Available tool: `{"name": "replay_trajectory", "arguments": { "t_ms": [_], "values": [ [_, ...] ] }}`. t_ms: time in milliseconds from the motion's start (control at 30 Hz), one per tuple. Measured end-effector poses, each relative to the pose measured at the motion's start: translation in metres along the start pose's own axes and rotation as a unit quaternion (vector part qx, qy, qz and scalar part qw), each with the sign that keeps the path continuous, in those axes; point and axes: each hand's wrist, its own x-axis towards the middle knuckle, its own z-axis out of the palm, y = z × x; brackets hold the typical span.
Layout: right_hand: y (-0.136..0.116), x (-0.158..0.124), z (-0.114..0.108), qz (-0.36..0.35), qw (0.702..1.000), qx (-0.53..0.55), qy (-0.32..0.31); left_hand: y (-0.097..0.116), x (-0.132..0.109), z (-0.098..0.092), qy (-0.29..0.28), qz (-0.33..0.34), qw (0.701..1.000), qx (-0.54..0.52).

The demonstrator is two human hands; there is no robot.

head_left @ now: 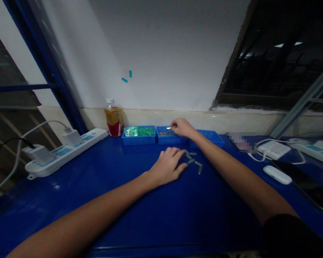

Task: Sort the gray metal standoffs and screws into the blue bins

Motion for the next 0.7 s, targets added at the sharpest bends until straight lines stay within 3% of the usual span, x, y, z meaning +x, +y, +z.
{"name": "replay_trajectory", "arguments": {
  "t_ms": [100,200,300,400,500,600,700],
  "values": [
    [-0.004,0.028,0.013,0.003,0.998,0.008,-0.068,0.025,0.001,0.001,-0.068,0.098,0.992,0.047],
    [-0.012,0.042,0.026,0.009,0.995,0.007,-0.104,0.036,0.01,0.01,-0.118,0.13,0.982,0.07],
    [-0.019,0.047,0.032,0.007,0.994,0.01,-0.112,0.03,0.016,0.017,-0.126,0.135,0.981,0.068],
    [-0.021,0.039,0.028,0.006,0.997,0.009,-0.071,0.016,0.012,0.016,-0.113,0.132,0.984,0.039],
    [-0.017,0.006,0.018,-0.005,1.0,0.011,0.005,-0.001,0.002,0.007,-0.088,0.107,0.99,0.018],
    [-0.01,-0.051,0.012,-0.072,0.992,0.056,0.09,-0.017,-0.004,0.0,-0.053,0.068,0.996,-0.013],
    [-0.006,-0.109,0.015,-0.122,0.981,0.097,0.114,-0.026,-0.003,-0.003,-0.009,0.023,0.996,-0.085]
  ]
}}
